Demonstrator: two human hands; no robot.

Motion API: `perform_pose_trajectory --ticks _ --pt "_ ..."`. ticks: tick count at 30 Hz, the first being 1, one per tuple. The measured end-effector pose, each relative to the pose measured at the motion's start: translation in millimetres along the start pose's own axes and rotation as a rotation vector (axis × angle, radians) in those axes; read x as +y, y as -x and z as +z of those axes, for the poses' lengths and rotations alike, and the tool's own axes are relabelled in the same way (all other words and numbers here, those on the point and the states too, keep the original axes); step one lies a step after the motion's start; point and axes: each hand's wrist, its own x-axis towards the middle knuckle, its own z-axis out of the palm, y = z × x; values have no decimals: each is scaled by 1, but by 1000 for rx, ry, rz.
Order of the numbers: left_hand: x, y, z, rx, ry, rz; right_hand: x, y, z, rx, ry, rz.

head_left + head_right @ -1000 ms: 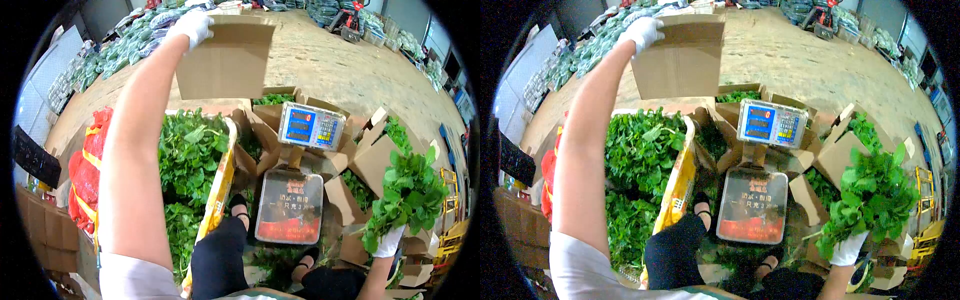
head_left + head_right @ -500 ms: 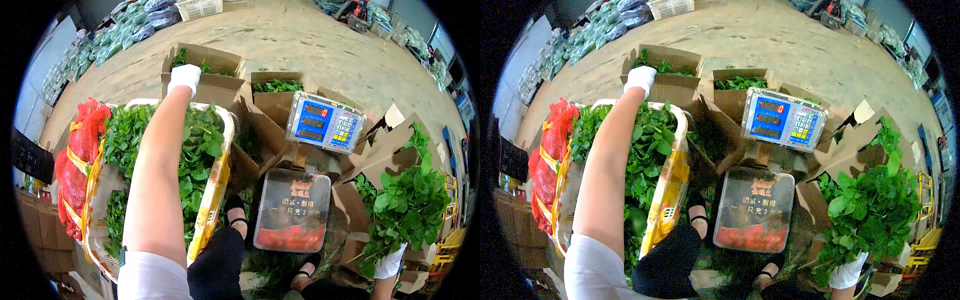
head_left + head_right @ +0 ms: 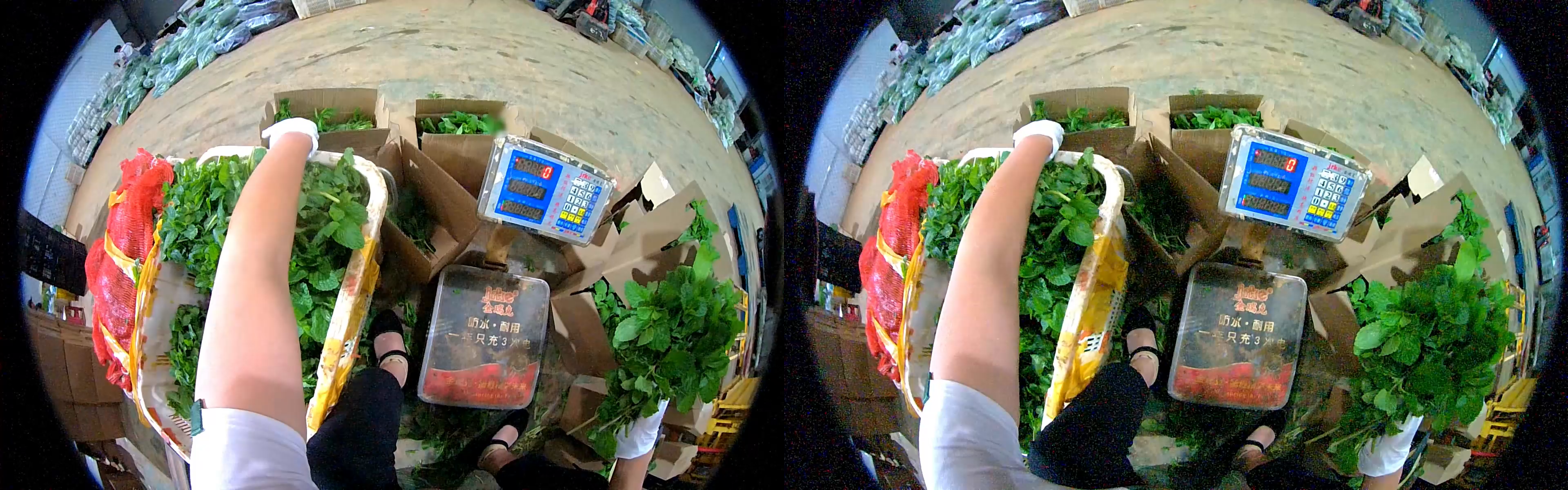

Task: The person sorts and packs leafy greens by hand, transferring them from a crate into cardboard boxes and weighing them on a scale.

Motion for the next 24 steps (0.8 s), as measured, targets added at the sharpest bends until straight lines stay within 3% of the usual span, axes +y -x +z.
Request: perform_pose_trajectory --ticks 5,9,11,15,16,17,19,20,21,22,24 --pt "-8 0 1 -87 -113 5 4 1 -3 18 -174 38" --pt "-2 9 -10 45 -24 13 18 -2 -18 -4 -314 39" --pt "14 23 -33 98 -178 179 15 2 -13 -13 -219 -7" --pt "83 91 -73 249 -162 541 -7 4 8 -4 -5 -36" --pt "100 131 -82 203 -144 670 -2 2 3 -18 -172 17" --pt "118 154 -77 111 -188 775 0 2 -1 -32 -340 68" --pt "141 186 -51 -104 -171 907 -8 6 2 -8 -119 -20" --pt "153 192 -32 -204 -213 932 -12 6 1 -60 -320 23" --pt "169 189 0 -231 -250 914 -14 7 -2 -112 -521 64" --pt "179 188 23 -178 -330 928 -9 8 -4 -19 -397 23" --pt "193 172 72 -119 -128 784 -10 18 -7 44 -234 -48"
